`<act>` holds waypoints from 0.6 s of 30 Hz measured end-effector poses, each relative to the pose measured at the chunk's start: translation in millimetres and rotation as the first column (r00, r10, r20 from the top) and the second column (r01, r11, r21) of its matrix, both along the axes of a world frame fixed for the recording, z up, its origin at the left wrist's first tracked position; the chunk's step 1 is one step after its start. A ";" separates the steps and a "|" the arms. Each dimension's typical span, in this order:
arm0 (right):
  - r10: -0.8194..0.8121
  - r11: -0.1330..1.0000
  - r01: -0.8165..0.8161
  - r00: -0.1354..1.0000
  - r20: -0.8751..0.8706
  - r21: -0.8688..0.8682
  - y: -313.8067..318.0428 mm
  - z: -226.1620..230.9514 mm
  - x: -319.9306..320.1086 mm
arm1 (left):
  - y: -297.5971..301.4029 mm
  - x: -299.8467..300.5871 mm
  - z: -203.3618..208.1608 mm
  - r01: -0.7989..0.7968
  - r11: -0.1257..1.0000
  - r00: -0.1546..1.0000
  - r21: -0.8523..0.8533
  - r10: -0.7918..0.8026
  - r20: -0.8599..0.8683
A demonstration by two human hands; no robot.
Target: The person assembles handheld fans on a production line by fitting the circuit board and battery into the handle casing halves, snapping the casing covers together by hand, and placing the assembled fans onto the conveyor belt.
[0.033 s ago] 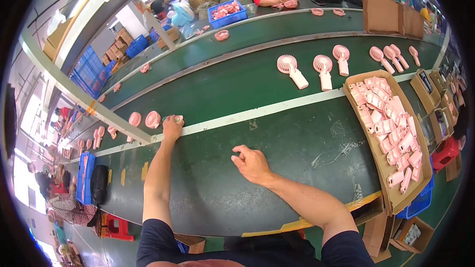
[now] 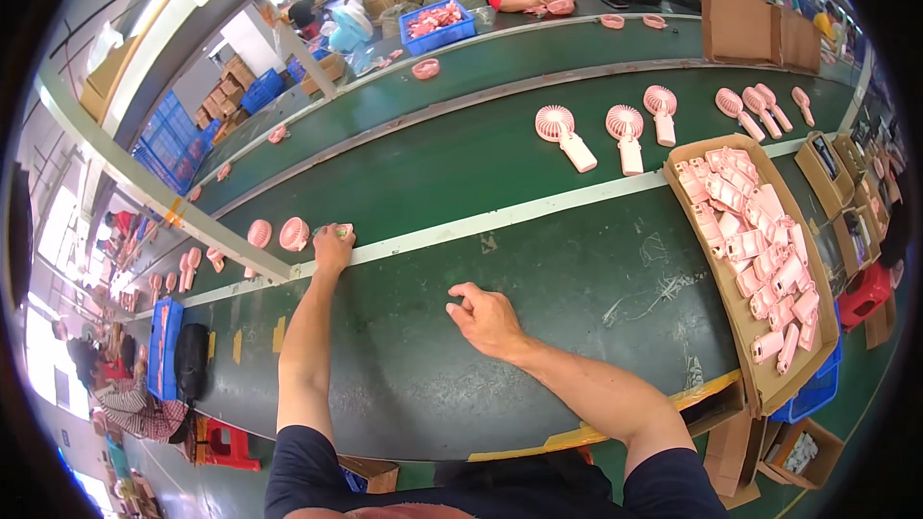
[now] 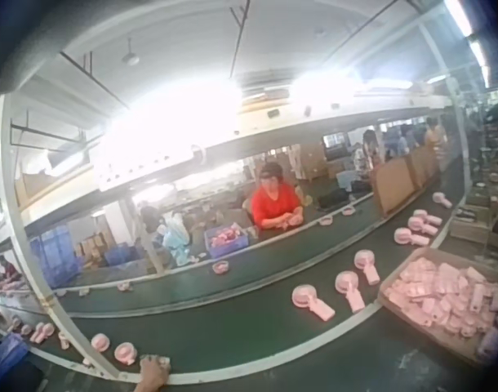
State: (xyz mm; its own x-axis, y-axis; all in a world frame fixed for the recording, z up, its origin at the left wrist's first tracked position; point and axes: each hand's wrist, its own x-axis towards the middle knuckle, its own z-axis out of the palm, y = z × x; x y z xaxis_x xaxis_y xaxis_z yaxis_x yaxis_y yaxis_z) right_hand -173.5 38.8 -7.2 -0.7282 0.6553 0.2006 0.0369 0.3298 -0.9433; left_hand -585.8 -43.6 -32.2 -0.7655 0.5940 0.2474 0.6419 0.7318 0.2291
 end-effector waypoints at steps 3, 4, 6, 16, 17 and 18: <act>0.019 1.000 -0.019 1.000 -0.011 -0.009 -1.6 4.0 -0.4 | 12.7 4.3 6.6 0.039 0.995 0.992 0.087 -0.028 -0.121; 0.009 1.000 -0.009 1.000 -0.011 -0.001 -0.1 2.5 1.3 | 21.6 12.6 13.7 0.051 0.993 0.996 0.104 -0.043 -0.076; -0.001 1.000 0.001 1.000 -0.015 0.010 1.7 1.6 4.8 | 33.9 31.2 23.5 0.086 0.986 0.995 0.142 -0.078 -0.061; -0.036 0.999 0.034 0.998 -0.052 -0.039 -6.1 1.4 7.9 | -16.6 149.5 66.6 0.309 0.681 0.863 0.664 -0.494 0.105; -0.067 0.996 0.061 0.993 -0.094 -0.072 -4.2 -2.8 7.3 | -24.0 169.1 75.5 0.319 0.669 0.843 0.671 -0.524 0.122; -0.104 0.993 0.095 0.983 -0.148 -0.070 -4.8 -2.2 6.4 | -35.6 187.9 81.7 0.323 0.660 0.824 0.678 -0.549 0.141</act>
